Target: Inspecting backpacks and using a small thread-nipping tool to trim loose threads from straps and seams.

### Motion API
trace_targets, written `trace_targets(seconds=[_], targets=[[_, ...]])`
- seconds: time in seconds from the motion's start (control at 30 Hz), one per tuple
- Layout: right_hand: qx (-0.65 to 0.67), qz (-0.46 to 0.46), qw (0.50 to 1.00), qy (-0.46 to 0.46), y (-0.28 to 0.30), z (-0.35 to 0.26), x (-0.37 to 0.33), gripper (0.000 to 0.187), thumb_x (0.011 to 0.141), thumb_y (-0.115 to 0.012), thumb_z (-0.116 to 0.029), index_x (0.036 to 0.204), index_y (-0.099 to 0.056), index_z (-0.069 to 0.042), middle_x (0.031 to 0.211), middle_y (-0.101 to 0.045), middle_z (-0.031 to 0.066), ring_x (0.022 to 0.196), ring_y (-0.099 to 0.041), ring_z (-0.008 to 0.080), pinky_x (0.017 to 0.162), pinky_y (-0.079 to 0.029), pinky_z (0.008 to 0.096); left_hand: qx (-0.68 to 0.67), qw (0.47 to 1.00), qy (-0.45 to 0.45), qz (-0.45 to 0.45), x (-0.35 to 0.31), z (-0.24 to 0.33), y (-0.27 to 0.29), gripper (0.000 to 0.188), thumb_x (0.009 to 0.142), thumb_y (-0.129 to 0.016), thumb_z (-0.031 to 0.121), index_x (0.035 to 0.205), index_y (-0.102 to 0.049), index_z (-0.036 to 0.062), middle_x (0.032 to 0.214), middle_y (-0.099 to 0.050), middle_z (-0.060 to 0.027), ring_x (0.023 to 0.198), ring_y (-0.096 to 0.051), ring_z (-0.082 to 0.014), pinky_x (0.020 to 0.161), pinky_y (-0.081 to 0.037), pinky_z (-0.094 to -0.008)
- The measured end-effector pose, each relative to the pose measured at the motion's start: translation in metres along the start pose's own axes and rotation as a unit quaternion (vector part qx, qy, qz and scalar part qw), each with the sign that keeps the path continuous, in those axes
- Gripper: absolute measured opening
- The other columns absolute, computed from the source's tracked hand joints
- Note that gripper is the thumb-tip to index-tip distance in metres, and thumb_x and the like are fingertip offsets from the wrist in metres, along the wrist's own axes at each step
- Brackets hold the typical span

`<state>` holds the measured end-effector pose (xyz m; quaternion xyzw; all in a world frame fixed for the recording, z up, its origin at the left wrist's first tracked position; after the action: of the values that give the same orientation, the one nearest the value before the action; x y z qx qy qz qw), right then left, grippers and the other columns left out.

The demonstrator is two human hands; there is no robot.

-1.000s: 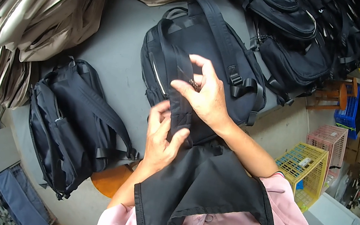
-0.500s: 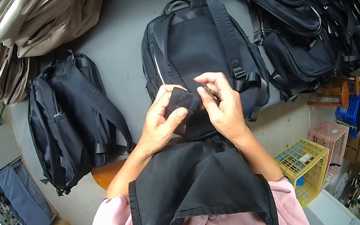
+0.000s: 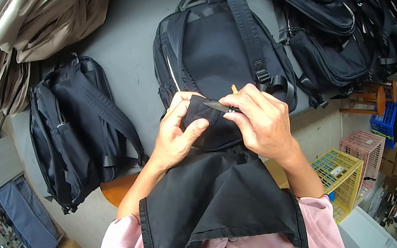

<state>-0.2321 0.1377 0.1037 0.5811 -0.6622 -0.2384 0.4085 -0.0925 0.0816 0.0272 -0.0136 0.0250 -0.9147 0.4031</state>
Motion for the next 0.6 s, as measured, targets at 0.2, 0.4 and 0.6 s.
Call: trace_targets(seconds=[0.2,0.4,0.6], targets=[[0.073,0.053,0.995,-0.044,0.002,0.008,-0.012,0.022,0.068,-0.068,0.0,0.089,-0.062,-0.001,0.075,-0.057,0.0108,0.06,-0.056,0.024,0.055,-0.046,0.0306,0.005,1.0,0.011,0.002,0.0,-0.001,0.0,0.034,0.083,-0.067,0.025,0.102,-0.058,-0.0024,0.104,-0.051,-0.0093,0.098,-0.05,-0.0212,0.087,-0.04,-0.0301],[0.031,0.038,0.999,-0.012,-0.002,0.005,-0.009,0.021,0.068,-0.069,0.0,0.089,-0.062,-0.001,0.074,-0.056,0.0107,0.059,-0.055,0.0236,0.054,-0.045,0.0313,0.027,1.0,0.005,0.003,-0.001,-0.002,0.0,0.034,0.082,-0.067,0.024,0.101,-0.058,-0.0021,0.103,-0.052,-0.0099,0.097,-0.051,-0.0225,0.087,-0.04,-0.0316],[0.065,0.055,0.996,-0.041,-0.007,0.005,-0.013,0.02,0.07,-0.068,0.0,0.089,-0.062,-0.001,0.077,-0.056,0.0109,0.058,-0.054,0.023,0.054,-0.045,0.0299,0.036,0.999,-0.011,0.001,-0.001,0.001,-0.001,0.033,0.081,-0.067,0.023,0.101,-0.058,-0.0017,0.103,-0.052,-0.0101,0.097,-0.051,-0.0223,0.086,-0.041,-0.0319]])
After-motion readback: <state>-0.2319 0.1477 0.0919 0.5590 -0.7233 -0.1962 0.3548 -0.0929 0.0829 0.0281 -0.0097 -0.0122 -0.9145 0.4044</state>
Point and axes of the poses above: each hand's wrist, its own x-axis towards the middle knuckle, its own y-axis out of the back of the hand, z = x × y, the point moved 6 cm from there along x, towards the middle knuckle
